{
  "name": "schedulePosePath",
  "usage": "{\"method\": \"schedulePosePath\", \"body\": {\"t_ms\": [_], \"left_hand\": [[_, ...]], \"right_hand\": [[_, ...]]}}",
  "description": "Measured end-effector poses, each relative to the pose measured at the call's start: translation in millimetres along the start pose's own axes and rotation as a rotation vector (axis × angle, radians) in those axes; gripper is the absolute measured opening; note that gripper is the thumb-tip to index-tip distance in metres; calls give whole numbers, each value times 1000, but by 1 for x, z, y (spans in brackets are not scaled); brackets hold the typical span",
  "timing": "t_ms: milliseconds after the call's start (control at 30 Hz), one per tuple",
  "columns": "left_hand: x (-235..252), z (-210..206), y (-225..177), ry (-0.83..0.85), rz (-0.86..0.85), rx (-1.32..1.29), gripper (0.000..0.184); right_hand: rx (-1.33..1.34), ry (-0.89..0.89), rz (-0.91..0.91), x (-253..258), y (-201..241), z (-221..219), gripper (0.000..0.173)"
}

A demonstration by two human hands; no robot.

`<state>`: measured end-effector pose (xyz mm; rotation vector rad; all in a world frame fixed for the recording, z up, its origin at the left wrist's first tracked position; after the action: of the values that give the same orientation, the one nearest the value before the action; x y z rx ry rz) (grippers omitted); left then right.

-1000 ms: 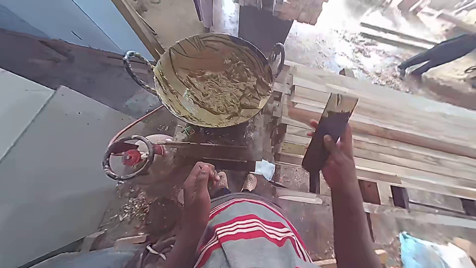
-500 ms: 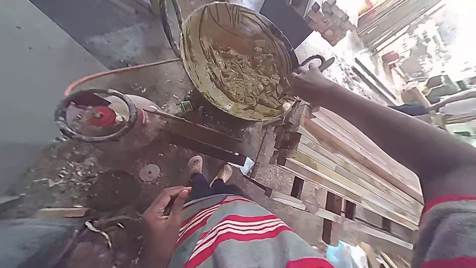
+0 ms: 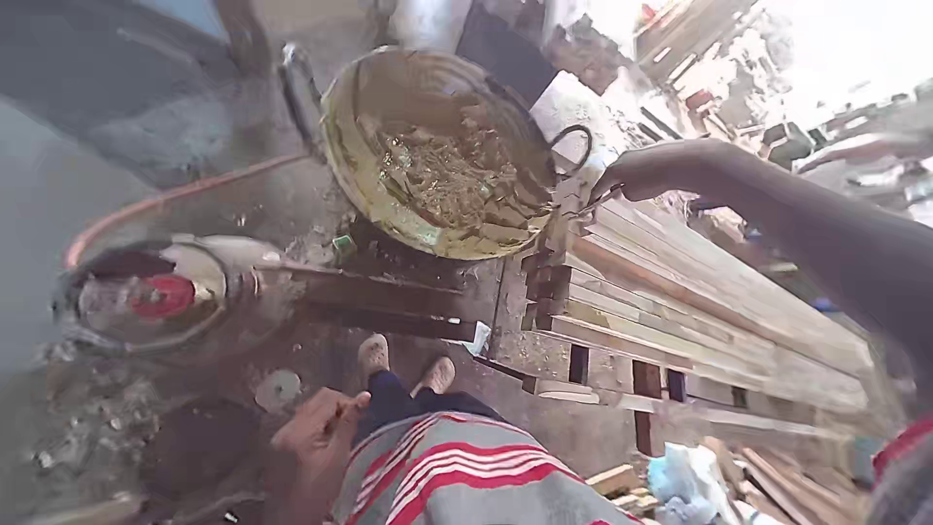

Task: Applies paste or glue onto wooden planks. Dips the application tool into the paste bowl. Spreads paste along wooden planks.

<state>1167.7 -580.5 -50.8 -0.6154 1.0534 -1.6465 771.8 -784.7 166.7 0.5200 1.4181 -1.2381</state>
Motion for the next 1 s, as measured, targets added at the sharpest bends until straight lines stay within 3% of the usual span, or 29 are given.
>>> {"method": "schedulePosePath", "body": {"t_ms": [67, 167, 267, 333, 400, 467, 567, 633, 700, 767, 867, 1000], "left_hand": [[16, -10, -16, 221, -81, 80, 52], [32, -54, -18, 529, -166, 129, 49], [41, -123, 27, 813, 13, 193, 38], [43, -168, 85, 884, 187, 346, 33], [31, -193, 118, 940, 381, 517, 36], [20, -210, 95, 898, 436, 542, 44], [11, -240, 7, 657, 302, 192, 46], [10, -260, -50, 570, 43, 99, 48], [-1, -278, -108, 544, -341, 321, 54], [-12, -306, -149, 605, -535, 549, 62], [-3, -341, -159, 875, -383, 794, 71], [35, -356, -139, 1148, -151, 882, 57]], "right_hand": [[387, -58, 96, -29, -41, -43, 30], [965, -205, 173, -67, -74, -164, 33], [1432, -268, 153, -83, -56, -316, 39], [1691, -281, 190, -81, -22, -420, 37], [1920, -286, 239, -66, 33, -529, 37], [2149, -300, 189, -51, 99, -621, 40], [2522, -322, -14, -21, 195, -711, 37], [2678, -465, -72, 4, 237, -724, 38], [2711, -637, -39, 22, 259, -705, 38], [2668, -815, 16, 34, 260, -673, 40], [2455, -1022, -31, 46, 248, -627, 46], [2164, -1066, -377, 59, 231, -589, 53]]}}
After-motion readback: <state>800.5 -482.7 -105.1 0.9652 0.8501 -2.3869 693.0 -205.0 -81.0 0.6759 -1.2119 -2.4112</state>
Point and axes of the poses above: each hand's wrist, its own x-axis towards the middle knuckle, its own z-axis out of the back of the hand, y = z × x, the point moved 7 cm from there along x, towards the middle knuckle, and after that the axes turned 10 degrees about y, right-handed, at the moved point
